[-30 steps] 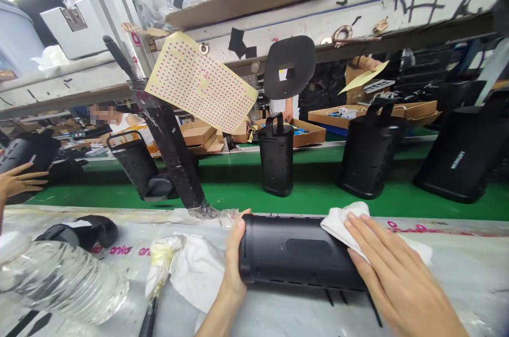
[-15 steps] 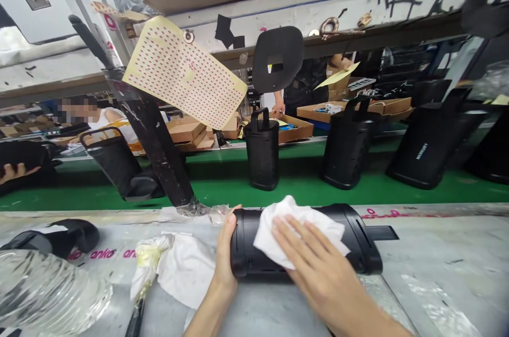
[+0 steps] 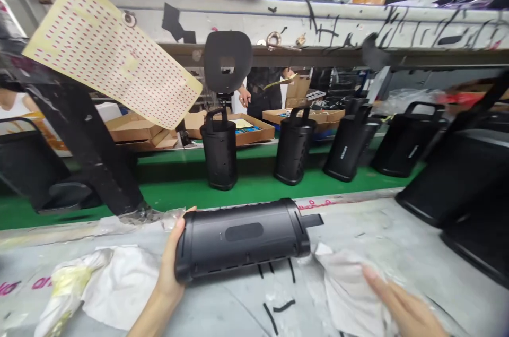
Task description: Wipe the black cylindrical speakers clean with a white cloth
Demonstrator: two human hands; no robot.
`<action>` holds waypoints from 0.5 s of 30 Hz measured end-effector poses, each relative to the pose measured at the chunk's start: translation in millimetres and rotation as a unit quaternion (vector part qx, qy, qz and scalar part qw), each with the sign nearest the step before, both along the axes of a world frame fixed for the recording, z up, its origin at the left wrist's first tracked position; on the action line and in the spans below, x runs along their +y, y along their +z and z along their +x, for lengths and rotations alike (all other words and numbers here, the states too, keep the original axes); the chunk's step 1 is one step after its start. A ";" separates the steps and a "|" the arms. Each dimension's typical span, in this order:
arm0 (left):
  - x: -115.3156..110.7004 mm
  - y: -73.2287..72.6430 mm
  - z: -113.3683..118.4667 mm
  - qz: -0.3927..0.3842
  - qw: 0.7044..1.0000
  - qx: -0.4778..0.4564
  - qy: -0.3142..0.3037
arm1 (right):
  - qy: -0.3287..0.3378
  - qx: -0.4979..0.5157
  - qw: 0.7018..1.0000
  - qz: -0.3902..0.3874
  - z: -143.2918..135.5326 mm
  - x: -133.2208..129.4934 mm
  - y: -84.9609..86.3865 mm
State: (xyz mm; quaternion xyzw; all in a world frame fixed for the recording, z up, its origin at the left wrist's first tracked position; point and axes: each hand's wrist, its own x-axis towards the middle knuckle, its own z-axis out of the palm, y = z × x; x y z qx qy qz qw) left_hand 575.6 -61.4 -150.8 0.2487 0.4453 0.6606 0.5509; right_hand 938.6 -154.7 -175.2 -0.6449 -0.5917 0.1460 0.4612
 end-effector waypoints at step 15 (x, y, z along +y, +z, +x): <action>6.7 -14.1 -2.2 -0.045 0.997 0.018 0.059 | 0.176 -0.183 0.960 0.118 -82.3 108.7 57.5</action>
